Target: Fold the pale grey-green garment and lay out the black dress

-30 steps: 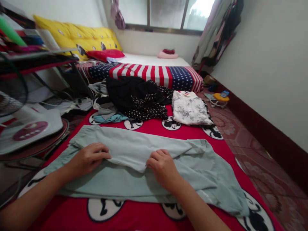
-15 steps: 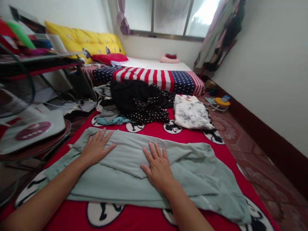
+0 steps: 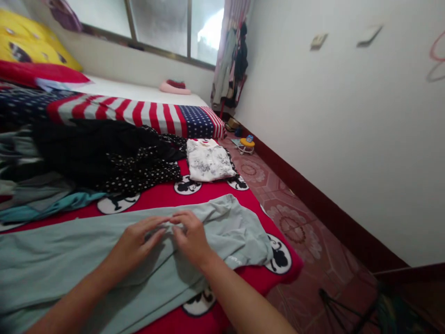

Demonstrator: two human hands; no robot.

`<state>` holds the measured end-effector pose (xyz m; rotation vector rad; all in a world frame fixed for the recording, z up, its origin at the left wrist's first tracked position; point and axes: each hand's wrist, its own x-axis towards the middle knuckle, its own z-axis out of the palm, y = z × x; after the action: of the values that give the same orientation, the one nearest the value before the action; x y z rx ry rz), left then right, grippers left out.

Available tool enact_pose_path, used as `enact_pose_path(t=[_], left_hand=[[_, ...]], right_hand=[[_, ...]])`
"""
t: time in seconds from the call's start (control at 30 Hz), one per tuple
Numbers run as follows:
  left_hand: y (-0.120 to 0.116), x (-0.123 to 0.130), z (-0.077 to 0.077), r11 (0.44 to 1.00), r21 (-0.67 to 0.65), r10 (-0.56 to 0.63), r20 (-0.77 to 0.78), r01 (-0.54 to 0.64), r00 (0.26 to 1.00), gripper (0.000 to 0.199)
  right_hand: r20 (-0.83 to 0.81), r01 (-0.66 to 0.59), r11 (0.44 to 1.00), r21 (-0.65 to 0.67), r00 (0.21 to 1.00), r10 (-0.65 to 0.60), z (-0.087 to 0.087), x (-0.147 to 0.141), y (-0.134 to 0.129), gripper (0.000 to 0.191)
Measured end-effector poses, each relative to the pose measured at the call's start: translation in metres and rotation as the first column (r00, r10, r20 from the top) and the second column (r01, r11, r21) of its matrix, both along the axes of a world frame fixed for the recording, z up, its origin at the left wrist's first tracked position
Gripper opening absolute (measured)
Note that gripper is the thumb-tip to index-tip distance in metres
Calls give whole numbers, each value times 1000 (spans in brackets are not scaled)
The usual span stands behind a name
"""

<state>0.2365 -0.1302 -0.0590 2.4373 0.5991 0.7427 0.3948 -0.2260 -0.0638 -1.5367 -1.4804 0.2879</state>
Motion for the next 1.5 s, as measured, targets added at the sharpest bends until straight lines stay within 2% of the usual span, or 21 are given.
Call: enact_pose_path(t=[0.07, 0.13, 0.2, 0.27, 0.33, 0.47, 0.6, 0.7, 0.77, 0.83, 0.9, 0.93, 1.0, 1.07, 1.1, 1.17, 1.3, 1.4, 1.5], left_hand=[[-18, 14, -6, 999, -6, -49, -4, 49, 999, 28], [-29, 18, -13, 997, 37, -65, -24, 66, 998, 32], [-34, 18, -18, 995, 78, -62, -53, 66, 997, 41], [-35, 17, -21, 993, 95, -57, -87, 65, 995, 44], [-35, 16, -23, 994, 95, -50, -108, 61, 993, 44], [-34, 16, -22, 995, 76, -49, -125, 59, 991, 37], [-31, 17, -20, 998, 26, -61, -124, 64, 990, 19], [-30, 18, -21, 999, -15, -52, -89, 51, 995, 26], [-29, 18, -24, 1000, 5, -6, -41, 7, 999, 29], [-30, 18, -27, 997, 69, 46, -14, -45, 999, 21], [-31, 18, -32, 987, 151, 70, -43, -63, 997, 33], [-31, 18, -34, 981, 186, 73, -71, -59, 995, 42], [-30, 17, -38, 972, 233, 65, -126, -34, 990, 53], [-29, 17, -41, 970, 245, 39, -175, 5, 984, 58], [-29, 17, -41, 970, 243, 22, -193, 26, 981, 61], [-28, 16, -41, 970, 236, 2, -218, 51, 976, 63], [-29, 17, -37, 972, 232, 28, -239, 29, 971, 52], [-30, 18, -35, 971, 237, 41, -239, 18, 970, 43], [-30, 18, -34, 973, 230, 36, -233, 19, 972, 40]], right_hand=[[-19, 155, 988, 21, 988, -154, 7, 40, -9, 25], [35, 278, 960, -35, 960, -277, 11, 83, -19, 28], [91, 333, 933, -137, 942, -323, 8, 121, -29, 33], [110, 316, 925, -210, 948, -299, 3, 146, -34, 36], [107, 254, 935, -248, 966, -234, 0, 159, -36, 29], [113, 140, 946, -292, 987, -112, 0, 166, -31, 12], [184, 169, 931, -325, 976, -114, 4, 173, -27, 15], [278, 252, 902, -350, 948, -157, 9, 173, -26, 16], [336, 318, 884, -342, 920, -201, 16, 163, -25, 20], [387, 366, 887, -280, 889, -245, 24, 142, -24, 28], [420, 340, 921, -189, 876, -237, 30, 110, -24, 36], [434, 288, 946, -151, 879, -198, 31, 91, -24, 39], [449, 125, 976, -181, 893, -31, 27, 51, -25, 47], [462, -30, 961, -274, 873, 159, 19, 17, -25, 63], [464, -68, 946, -317, 859, 217, 14, 5, -25, 71], [471, -47, 924, -380, 850, 237, 6, -8, -23, 77], [525, 160, 885, -436, 845, 106, -4, 2, -21, 89], [577, 269, 850, -453, 815, 50, -7, 26, -25, 96], [620, 344, 806, -482, 783, 37, -6, 57, -34, 95]])
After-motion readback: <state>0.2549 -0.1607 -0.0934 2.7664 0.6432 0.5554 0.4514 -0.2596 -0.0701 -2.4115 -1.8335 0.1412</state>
